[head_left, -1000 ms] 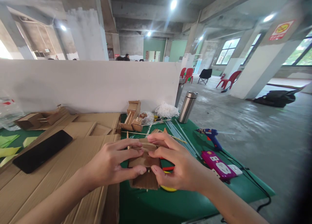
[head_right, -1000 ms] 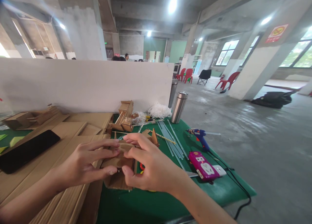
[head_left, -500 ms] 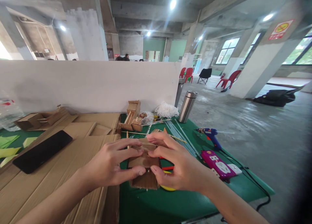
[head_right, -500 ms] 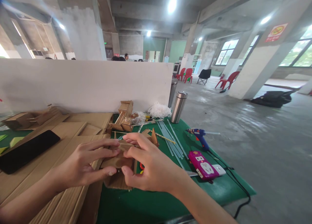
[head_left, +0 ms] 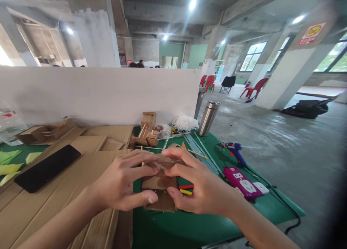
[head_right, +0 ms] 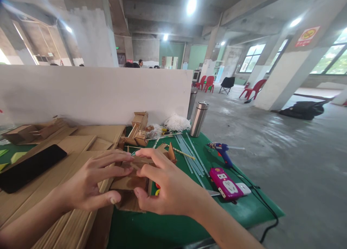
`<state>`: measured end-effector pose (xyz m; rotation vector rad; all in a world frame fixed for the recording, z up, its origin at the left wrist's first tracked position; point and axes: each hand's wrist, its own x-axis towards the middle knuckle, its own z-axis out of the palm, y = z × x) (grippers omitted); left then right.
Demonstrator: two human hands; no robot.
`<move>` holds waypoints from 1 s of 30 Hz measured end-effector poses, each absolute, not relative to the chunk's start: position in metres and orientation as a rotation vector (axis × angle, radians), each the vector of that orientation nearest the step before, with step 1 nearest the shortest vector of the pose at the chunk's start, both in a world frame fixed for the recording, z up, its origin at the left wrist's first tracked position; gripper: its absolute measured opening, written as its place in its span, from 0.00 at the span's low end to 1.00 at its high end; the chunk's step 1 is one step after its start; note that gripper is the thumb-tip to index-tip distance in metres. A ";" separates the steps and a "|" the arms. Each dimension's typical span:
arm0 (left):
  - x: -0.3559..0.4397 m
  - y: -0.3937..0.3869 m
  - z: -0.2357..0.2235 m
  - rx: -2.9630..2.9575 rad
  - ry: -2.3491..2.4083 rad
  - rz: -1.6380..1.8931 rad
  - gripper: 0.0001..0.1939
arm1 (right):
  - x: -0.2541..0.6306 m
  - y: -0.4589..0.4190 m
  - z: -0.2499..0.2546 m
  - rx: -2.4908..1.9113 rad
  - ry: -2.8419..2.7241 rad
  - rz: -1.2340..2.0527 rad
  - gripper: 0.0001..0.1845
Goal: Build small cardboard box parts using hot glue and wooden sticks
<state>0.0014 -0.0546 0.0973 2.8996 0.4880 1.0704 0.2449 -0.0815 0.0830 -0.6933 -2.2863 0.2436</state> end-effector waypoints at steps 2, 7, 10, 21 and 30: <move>0.001 -0.054 0.097 2.907 0.492 1.066 0.22 | 0.245 -0.082 0.083 -0.697 -2.291 0.251 0.10; 0.001 -0.055 0.097 2.931 0.511 1.062 0.23 | 0.247 -0.083 0.084 -0.711 -2.315 0.271 0.11; 0.001 -0.055 0.098 2.950 0.520 1.069 0.24 | 0.248 -0.083 0.085 -0.724 -2.322 0.285 0.13; 0.003 -0.056 0.103 2.994 0.536 1.082 0.23 | 0.248 -0.084 0.087 -0.725 -2.327 0.286 0.12; 0.004 -0.054 0.103 3.049 0.528 1.119 0.20 | 0.245 -0.087 0.092 -0.686 -2.343 0.262 0.08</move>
